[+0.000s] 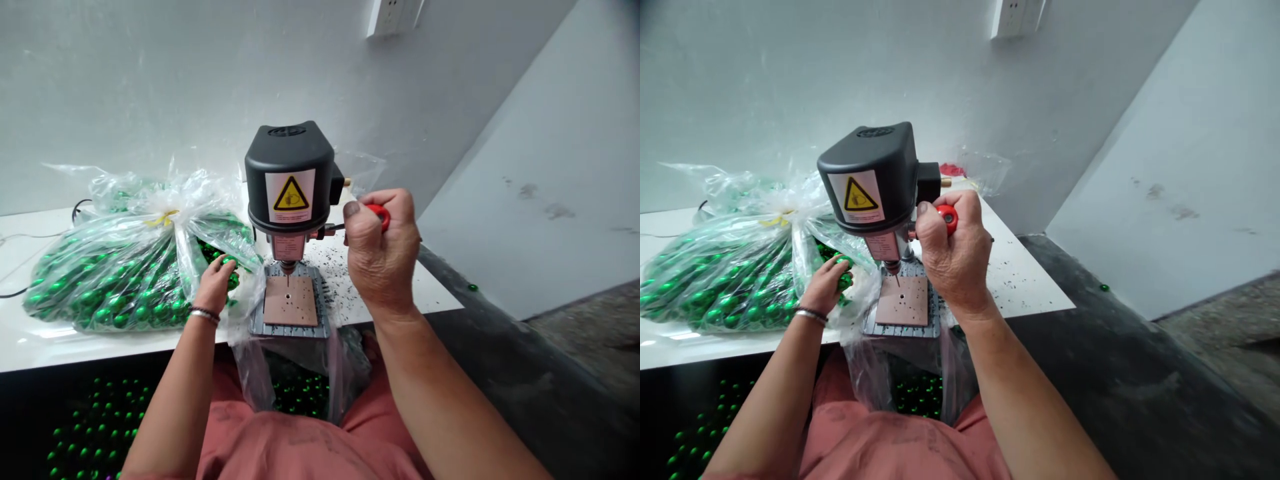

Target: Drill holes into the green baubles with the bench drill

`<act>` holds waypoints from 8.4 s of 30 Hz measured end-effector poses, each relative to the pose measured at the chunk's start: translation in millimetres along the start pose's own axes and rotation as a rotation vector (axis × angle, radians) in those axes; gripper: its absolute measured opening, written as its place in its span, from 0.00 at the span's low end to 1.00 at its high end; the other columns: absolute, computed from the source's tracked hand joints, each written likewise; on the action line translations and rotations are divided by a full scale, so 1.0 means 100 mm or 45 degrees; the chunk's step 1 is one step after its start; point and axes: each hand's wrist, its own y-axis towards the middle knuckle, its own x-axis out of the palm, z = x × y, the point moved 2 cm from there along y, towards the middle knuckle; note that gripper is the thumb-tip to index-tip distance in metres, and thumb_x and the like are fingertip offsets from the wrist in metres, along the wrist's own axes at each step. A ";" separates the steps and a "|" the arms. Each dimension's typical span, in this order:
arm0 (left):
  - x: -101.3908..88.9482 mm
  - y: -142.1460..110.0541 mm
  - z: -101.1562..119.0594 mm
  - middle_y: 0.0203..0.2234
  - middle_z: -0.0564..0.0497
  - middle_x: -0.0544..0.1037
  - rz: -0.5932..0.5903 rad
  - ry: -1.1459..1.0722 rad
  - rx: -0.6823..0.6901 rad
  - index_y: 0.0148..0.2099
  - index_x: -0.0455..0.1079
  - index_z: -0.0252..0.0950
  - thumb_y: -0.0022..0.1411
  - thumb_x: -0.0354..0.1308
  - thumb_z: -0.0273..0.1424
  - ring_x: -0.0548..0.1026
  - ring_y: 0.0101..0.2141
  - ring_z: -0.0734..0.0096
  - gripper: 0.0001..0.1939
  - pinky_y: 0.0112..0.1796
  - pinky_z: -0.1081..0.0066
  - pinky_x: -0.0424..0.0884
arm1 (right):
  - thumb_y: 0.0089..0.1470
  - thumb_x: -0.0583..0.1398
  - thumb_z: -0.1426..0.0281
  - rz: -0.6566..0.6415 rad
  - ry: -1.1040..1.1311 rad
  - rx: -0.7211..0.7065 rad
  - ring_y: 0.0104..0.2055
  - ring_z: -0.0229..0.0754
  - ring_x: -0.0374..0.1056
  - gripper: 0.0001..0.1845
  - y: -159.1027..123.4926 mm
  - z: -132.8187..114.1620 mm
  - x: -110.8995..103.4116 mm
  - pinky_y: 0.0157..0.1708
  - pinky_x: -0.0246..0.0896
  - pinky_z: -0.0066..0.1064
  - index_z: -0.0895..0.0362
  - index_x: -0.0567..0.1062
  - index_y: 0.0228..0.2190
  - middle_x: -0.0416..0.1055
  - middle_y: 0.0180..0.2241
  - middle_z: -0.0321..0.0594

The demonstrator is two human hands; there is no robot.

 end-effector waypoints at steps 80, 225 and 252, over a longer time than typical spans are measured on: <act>0.74 -0.51 0.07 0.41 0.49 0.77 -0.460 1.087 0.199 0.49 0.71 0.38 0.51 0.58 0.39 0.73 0.41 0.64 0.23 0.44 0.69 0.65 | 0.54 0.53 0.61 -0.220 -0.032 0.037 0.24 0.29 0.45 0.19 0.61 0.15 0.22 0.25 0.47 0.23 0.56 0.51 0.20 0.48 0.19 0.29; 0.74 -0.58 -0.05 0.44 0.48 0.77 -0.411 0.823 0.263 0.49 0.71 0.38 0.50 0.59 0.34 0.73 0.45 0.65 0.21 0.47 0.70 0.66 | 0.50 0.54 0.75 0.054 -0.110 -0.410 0.27 0.28 0.61 0.05 -0.59 0.33 -0.09 0.29 0.60 0.24 0.57 0.63 0.32 0.62 0.25 0.31; 0.24 -0.88 0.21 0.38 0.49 0.77 -0.953 0.610 0.182 0.54 0.65 0.36 0.50 0.59 0.39 0.73 0.32 0.72 0.28 0.32 0.74 0.68 | 0.52 0.53 0.58 -0.041 -0.055 0.027 0.22 0.30 0.54 0.15 0.24 0.06 0.08 0.23 0.53 0.25 0.56 0.62 0.25 0.57 0.20 0.32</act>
